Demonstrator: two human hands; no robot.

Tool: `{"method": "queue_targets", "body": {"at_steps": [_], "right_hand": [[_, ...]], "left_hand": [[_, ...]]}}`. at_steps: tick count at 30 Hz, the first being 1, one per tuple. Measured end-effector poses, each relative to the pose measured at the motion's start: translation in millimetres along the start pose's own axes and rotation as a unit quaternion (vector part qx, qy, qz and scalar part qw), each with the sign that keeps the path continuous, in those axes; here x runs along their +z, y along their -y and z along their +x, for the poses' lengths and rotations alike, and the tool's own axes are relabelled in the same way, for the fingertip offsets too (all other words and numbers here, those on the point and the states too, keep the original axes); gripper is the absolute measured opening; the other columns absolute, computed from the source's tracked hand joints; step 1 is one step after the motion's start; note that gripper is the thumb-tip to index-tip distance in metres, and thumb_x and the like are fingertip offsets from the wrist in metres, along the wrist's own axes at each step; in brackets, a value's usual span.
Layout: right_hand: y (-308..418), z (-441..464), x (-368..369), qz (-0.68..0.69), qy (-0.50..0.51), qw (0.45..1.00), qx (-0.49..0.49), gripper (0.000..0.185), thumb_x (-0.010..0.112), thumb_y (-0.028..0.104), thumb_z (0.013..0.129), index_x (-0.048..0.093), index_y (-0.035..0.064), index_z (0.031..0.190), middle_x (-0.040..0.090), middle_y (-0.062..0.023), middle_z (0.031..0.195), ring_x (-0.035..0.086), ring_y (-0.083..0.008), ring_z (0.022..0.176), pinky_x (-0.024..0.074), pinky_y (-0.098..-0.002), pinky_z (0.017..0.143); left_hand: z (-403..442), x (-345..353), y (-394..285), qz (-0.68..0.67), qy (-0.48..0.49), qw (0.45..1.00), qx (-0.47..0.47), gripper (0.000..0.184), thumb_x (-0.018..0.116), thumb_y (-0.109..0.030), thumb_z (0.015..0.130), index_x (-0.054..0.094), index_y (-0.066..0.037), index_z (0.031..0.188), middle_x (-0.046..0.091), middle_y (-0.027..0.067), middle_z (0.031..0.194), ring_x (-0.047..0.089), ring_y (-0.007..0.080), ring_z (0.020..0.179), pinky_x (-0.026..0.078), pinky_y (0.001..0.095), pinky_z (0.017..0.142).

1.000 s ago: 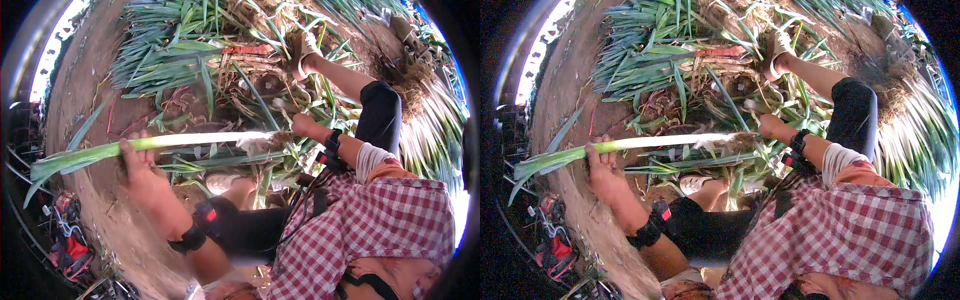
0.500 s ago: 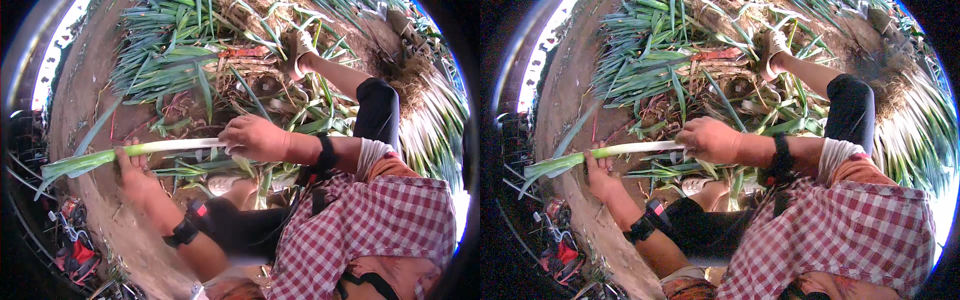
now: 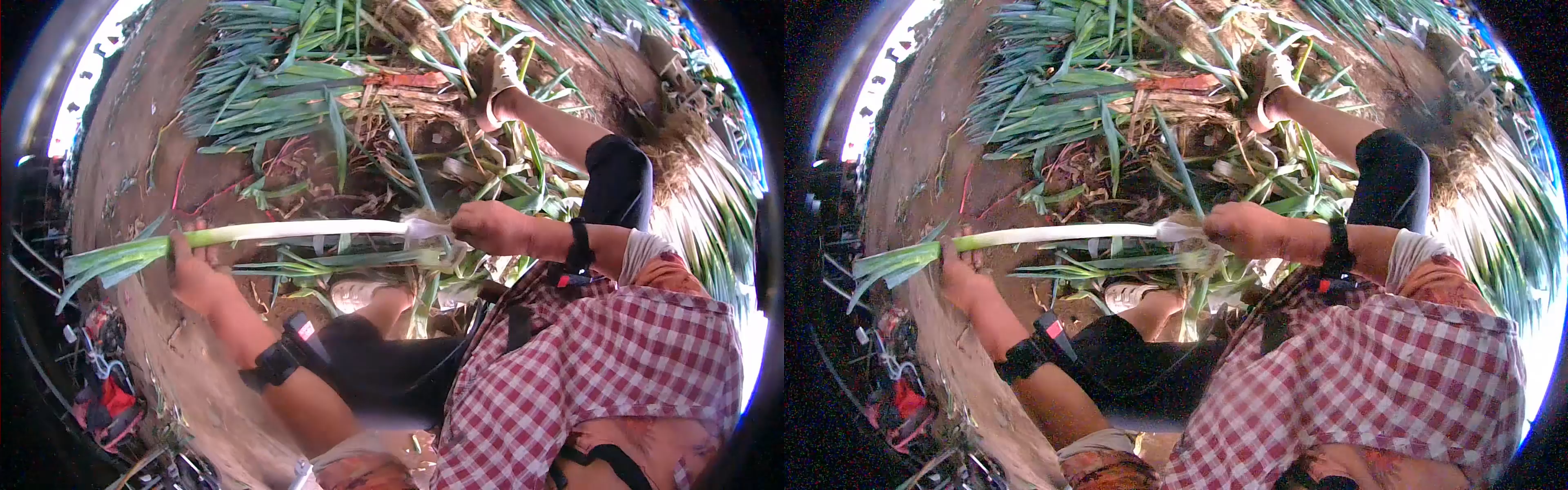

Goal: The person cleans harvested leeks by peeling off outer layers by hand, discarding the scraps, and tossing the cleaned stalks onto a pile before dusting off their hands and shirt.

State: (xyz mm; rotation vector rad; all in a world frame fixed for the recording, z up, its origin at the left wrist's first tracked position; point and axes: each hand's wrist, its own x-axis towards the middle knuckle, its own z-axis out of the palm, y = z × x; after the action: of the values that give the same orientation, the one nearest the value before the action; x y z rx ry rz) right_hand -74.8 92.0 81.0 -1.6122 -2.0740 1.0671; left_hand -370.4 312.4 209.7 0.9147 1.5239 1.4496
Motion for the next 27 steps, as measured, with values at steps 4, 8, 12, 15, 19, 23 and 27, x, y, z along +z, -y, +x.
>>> {"method": "queue_targets", "body": {"at_steps": [4,8,12,15,19,23,27], "right_hand": [[6.3,6.4,-18.6,0.108,-0.148,0.983,-0.021,0.055,0.066,0.021,0.066,0.042,0.0015,0.112,0.047,-0.0185,0.101,0.048,-0.0325,0.093,0.0404,-0.0385,0.08],[21.4,24.3,-27.8,0.036,-0.203,0.976,-0.071,0.088,0.074,0.03,0.055,0.028,0.0023,0.125,0.04,-0.0205,0.119,0.038,-0.0328,0.111,0.0312,-0.039,0.093],[27.5,58.1,12.8,0.169,-0.093,0.98,-0.046,0.075,0.074,0.031,0.057,0.04,0.0031,0.118,0.049,-0.018,0.11,0.047,-0.0288,0.102,0.0374,-0.0358,0.086],[48.9,64.5,20.5,0.314,-0.047,0.948,0.035,0.045,0.07,0.026,0.067,0.054,0.0028,0.101,0.059,-0.0113,0.087,0.055,-0.0174,0.081,0.0433,-0.0298,0.074],[78.0,40.0,0.6,0.371,0.083,0.925,-0.002,0.031,0.06,0.027,0.077,0.056,0.0013,0.095,0.06,-0.013,0.085,0.056,-0.0154,0.077,0.0435,-0.0301,0.07],[115.7,5.5,-22.0,0.336,0.074,0.938,0.047,0.027,0.055,0.025,0.081,0.055,0.0007,0.092,0.058,-0.0142,0.077,0.054,-0.0183,0.07,0.043,-0.0324,0.064],[124.8,-11.9,-32.2,0.336,0.068,0.938,0.054,0.026,0.053,0.026,0.082,0.053,0.0009,0.09,0.055,-0.0162,0.073,0.053,-0.0214,0.066,0.0424,-0.0336,0.061]], "left_hand": [[4.8,5.6,-2.6,-0.008,-0.016,1.0,0.006,0.038,0.05,-0.024,0.084,0.047,0.007,0.105,0.059,0.0138,0.09,0.059,0.0182,0.079,0.037,0.0216,0.049],[14.8,-0.9,0.5,-0.005,-0.064,0.998,0.028,0.037,0.05,-0.027,0.084,0.05,0.005,0.101,0.059,0.0152,0.089,0.059,0.0178,0.073,0.036,0.0219,0.047],[26.8,-10.2,-5.8,-0.008,-0.098,0.995,0.024,0.035,0.051,-0.027,0.082,0.053,0.006,0.096,0.06,0.0159,0.086,0.058,0.0174,0.062,0.032,0.0218,0.041],[23.1,-8.5,-11.7,0.004,-0.188,0.98,0.058,0.033,0.051,-0.026,0.081,0.054,0.005,0.094,0.061,0.0156,0.083,0.058,0.0171,0.057,0.036,0.023,0.04],[52.8,-53.8,11.9,0.189,-0.278,0.927,0.167,0.031,0.052,-0.027,0.08,0.057,0.002,0.091,0.062,0.0139,0.08,0.059,0.0171,0.059,0.045,0.0257,0.046],[115.4,-120.4,77.7,0.223,-0.312,0.9,0.206,0.039,0.057,-0.032,0.076,0.058,0.006,0.084,0.062,0.0121,0.079,0.061,0.0204,0.065,0.05,0.0325,0.057],[73.5,-80.9,46.9,0.266,-0.332,0.905,-0.001,0.048,0.063,-0.039,0.069,0.058,0.008,0.077,0.062,0.0139,0.079,0.061,0.0258,0.068,0.049,0.0363,0.06]]}}
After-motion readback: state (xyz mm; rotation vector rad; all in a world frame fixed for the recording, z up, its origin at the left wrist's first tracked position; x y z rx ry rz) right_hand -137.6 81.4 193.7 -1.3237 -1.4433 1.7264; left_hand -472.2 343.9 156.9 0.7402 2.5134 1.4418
